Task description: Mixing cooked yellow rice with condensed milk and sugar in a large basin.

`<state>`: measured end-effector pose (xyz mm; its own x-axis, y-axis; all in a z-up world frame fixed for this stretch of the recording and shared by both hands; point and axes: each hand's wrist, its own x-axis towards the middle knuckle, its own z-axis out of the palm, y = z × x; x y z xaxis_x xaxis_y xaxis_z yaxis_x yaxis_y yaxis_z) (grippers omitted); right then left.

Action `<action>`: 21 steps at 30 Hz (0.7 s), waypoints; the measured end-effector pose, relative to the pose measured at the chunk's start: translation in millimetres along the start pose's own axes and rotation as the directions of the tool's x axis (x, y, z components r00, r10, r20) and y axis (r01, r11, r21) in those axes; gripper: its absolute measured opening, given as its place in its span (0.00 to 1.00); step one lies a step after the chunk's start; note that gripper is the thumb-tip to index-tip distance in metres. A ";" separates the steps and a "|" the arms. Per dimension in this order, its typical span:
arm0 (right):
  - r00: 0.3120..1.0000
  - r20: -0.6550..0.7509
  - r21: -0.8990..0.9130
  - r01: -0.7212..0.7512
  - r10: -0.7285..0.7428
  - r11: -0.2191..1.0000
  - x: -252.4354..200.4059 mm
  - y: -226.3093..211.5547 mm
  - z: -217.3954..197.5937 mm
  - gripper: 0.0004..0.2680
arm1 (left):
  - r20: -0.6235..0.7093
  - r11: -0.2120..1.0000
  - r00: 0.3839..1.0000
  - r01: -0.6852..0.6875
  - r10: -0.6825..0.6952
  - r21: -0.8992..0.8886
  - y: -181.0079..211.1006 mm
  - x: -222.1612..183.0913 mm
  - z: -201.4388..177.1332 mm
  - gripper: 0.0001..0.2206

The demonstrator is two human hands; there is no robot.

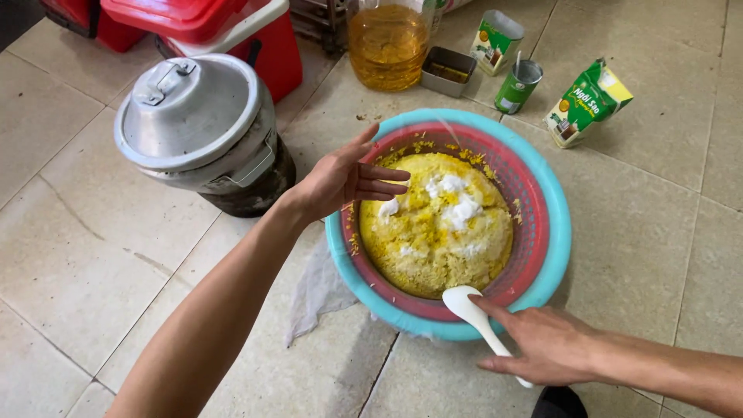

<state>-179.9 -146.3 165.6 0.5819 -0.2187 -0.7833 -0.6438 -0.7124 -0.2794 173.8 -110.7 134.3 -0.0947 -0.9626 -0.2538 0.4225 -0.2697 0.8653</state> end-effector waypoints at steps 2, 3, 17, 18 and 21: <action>1.000 -0.005 0.035 0.012 -0.012 0.999 7.9 15.2 17.3 0.36 | -0.004 0.999 1.000 -0.016 0.016 0.041 4.3 8.0 9.3 0.30; 0.999 0.001 0.067 0.033 -0.033 0.997 13.6 23.9 26.1 0.36 | -0.019 0.997 0.999 -0.027 0.028 0.074 5.4 12.9 13.5 0.31; 0.956 -0.102 -0.638 0.149 -0.275 0.755 101.8 64.8 -19.8 0.07 | -0.142 0.619 0.987 0.158 -0.075 0.769 10.3 29.8 76.5 0.32; 0.933 -0.086 -0.701 0.192 -0.349 0.687 106.6 77.0 -26.8 0.06 | -0.122 0.580 0.989 0.149 -0.085 0.801 14.8 23.4 84.9 0.34; 0.872 -0.162 -0.671 0.246 -0.463 0.699 82.6 56.8 -80.5 0.07 | 0.179 0.427 0.971 -0.230 0.157 0.874 1.6 18.0 65.4 0.36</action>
<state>-128.4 -258.5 129.8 0.8854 0.0311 -0.4638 0.0271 -0.9995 -0.0155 113.8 -130.1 159.3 -0.1867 -0.9818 -0.0335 -0.5859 0.0839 0.8060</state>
